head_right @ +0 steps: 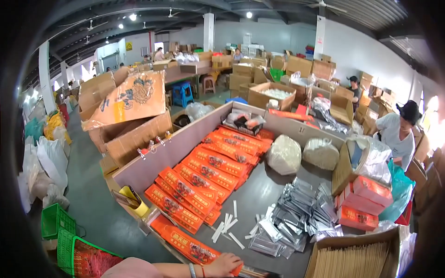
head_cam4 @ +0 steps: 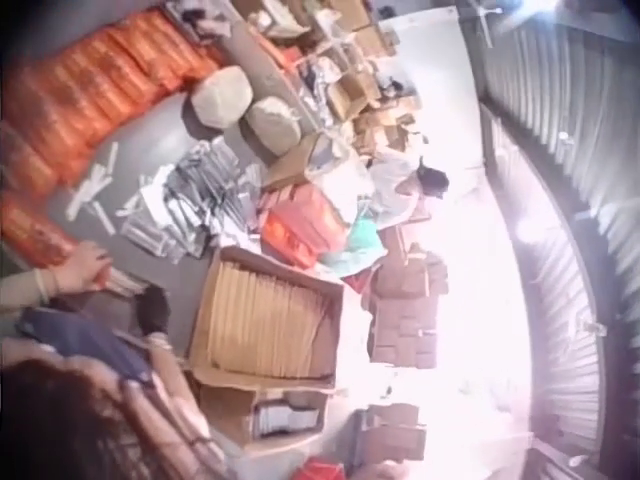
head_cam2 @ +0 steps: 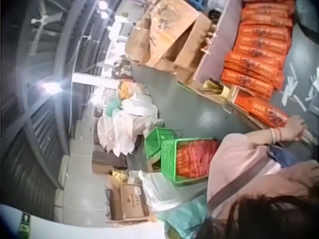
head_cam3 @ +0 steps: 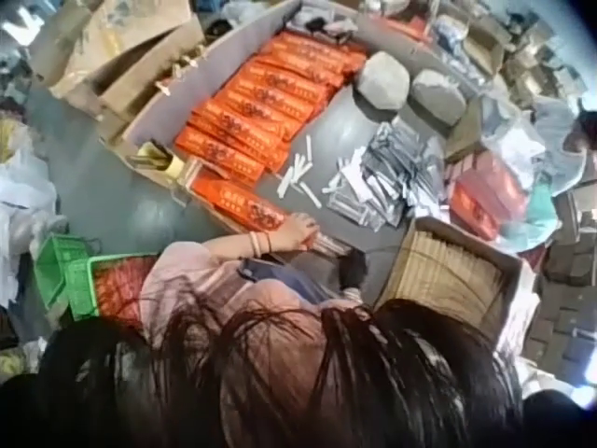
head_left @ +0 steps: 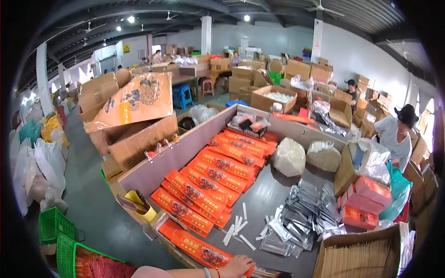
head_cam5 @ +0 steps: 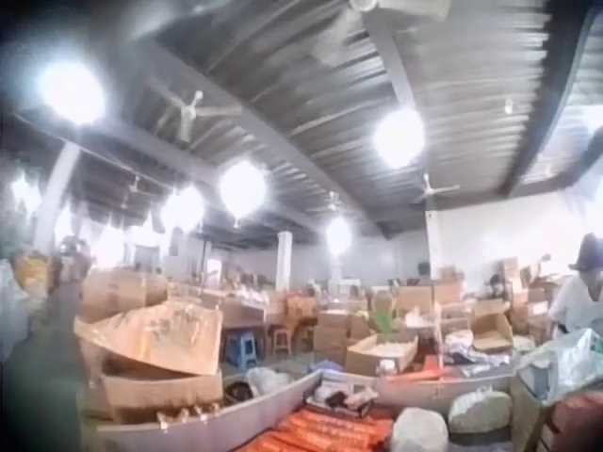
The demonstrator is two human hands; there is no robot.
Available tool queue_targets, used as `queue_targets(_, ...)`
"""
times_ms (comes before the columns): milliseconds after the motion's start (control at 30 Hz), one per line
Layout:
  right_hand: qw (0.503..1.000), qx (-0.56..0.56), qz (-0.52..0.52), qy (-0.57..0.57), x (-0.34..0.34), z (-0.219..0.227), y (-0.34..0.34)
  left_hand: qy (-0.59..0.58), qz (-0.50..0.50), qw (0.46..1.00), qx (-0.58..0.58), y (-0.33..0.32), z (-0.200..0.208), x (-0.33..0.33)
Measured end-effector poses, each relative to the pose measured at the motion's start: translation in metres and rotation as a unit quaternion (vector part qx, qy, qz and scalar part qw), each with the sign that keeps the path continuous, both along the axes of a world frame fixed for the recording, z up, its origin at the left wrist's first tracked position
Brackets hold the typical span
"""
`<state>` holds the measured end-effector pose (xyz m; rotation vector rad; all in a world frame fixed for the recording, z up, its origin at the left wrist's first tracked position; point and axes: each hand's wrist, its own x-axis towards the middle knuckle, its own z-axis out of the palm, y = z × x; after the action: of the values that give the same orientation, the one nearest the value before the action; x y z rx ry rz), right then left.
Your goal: Packaging thin wooden sticks into plastic sleeves and then into red product envelopes.
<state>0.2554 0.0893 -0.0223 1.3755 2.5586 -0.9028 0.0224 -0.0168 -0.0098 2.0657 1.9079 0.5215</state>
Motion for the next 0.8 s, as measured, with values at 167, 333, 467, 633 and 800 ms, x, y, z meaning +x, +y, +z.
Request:
queue_targets(167, 0.938, 0.224, 0.075, 0.253, -0.056, -0.061, -0.024, -0.028, -0.026, 0.999, 0.019, 0.010, 0.010, 0.003)
queue_targets(333, 0.952, 0.245, 0.134, 0.127, -0.038, 0.058, -0.010, 0.087, -0.161, 0.975, -0.122, 0.034, 0.028, -0.001)
queue_targets(467, 0.954, 0.245, 0.102, 0.139, -0.043, 0.062, 0.005, 0.119, -0.227, 0.966, -0.028, 0.048, 0.089, -0.033)
queue_targets(633, 0.963, 0.257, 0.049, 0.059, -0.026, 0.073, 0.009, 0.136, -0.057, 0.983, 0.108, 0.042, 0.109, -0.171)
queue_targets(800, 0.955, 0.281, 0.026, 0.090, -0.005, 0.031, 0.007, 0.131, 0.320, 0.929, -0.130, -0.014, 0.064, -0.251)
